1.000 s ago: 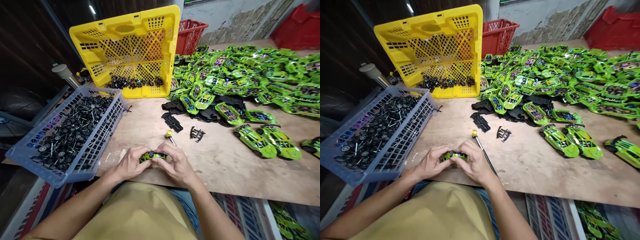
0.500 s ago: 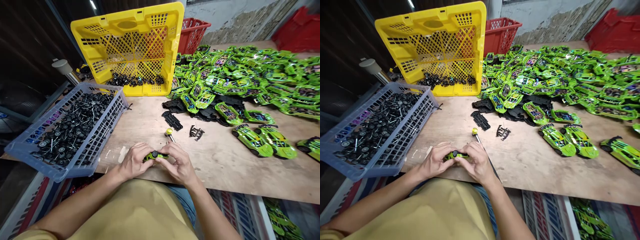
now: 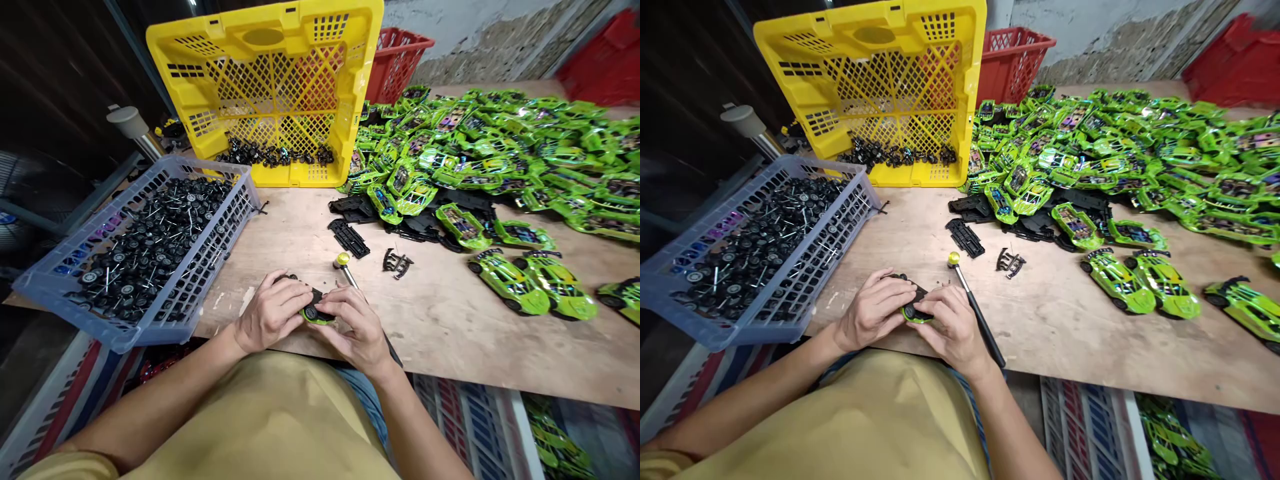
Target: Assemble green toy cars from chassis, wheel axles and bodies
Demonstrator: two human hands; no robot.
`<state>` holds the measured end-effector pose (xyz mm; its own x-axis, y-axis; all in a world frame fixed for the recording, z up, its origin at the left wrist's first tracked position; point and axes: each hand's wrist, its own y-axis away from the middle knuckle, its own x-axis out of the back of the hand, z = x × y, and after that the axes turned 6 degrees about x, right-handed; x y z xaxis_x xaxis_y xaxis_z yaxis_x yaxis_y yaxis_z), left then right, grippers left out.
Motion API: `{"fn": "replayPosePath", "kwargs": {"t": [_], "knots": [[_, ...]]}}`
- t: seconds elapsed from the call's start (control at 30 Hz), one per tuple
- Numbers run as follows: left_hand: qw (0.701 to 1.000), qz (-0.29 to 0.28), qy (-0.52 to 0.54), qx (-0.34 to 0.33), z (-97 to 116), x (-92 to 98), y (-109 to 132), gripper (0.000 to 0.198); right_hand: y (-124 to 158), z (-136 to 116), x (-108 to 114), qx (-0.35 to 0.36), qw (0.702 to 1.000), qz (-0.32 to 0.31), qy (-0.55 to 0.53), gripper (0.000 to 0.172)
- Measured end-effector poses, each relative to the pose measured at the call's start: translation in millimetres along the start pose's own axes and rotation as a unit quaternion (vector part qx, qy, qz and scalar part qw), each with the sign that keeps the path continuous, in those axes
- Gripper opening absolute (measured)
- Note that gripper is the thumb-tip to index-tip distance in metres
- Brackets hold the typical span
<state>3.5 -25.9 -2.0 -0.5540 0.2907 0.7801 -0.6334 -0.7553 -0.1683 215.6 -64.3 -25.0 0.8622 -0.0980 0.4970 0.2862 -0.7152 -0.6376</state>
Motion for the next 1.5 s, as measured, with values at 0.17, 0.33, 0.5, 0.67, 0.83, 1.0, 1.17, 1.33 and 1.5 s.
{"fn": "replayPosePath", "kwargs": {"t": [0.17, 0.33, 0.5, 0.67, 0.83, 1.0, 1.17, 1.33, 1.5], "knots": [[0.996, 0.082, 0.016, 0.009, 2, 1.5, 0, 0.037, 5, 0, -6, -0.002, 1.0, 0.018, -0.006, 0.029], [0.93, 0.232, 0.133, 0.253, 10, -9.1, 10, 0.044, 8, 3, -11, -0.03, 0.994, 0.108, 0.014, 0.033], [0.777, 0.052, 0.505, 0.372, 23, -36.2, 10, 0.045, 1, 0, -24, 0.0, 0.992, 0.09, 0.083, 0.034], [0.629, 0.094, 0.619, 0.461, 11, -33.3, -4, 0.04, 1, -5, -28, -0.007, 0.995, -0.049, 0.082, 0.016], [0.632, 0.021, 0.565, 0.53, -21, -5.2, -3, 0.027, 20, 25, -2, -0.232, 0.908, 0.001, 0.349, 0.034], [0.64, -0.003, 0.514, 0.571, -33, -3.5, -1, 0.035, 6, 25, 11, -0.307, 0.902, -0.128, 0.275, 0.022], [0.654, -0.024, 0.495, 0.572, -37, -8.0, 0, 0.039, -17, -4, -14, -0.133, 0.968, -0.035, 0.21, 0.045], [0.66, -0.032, 0.487, 0.571, -39, -7.5, 1, 0.044, -30, 6, -26, -0.1, 0.931, -0.222, 0.271, 0.056], [0.671, -0.034, 0.488, 0.557, -42, -9.7, 2, 0.052, -47, 20, -25, -0.12, 0.946, -0.113, 0.278, 0.054]]}}
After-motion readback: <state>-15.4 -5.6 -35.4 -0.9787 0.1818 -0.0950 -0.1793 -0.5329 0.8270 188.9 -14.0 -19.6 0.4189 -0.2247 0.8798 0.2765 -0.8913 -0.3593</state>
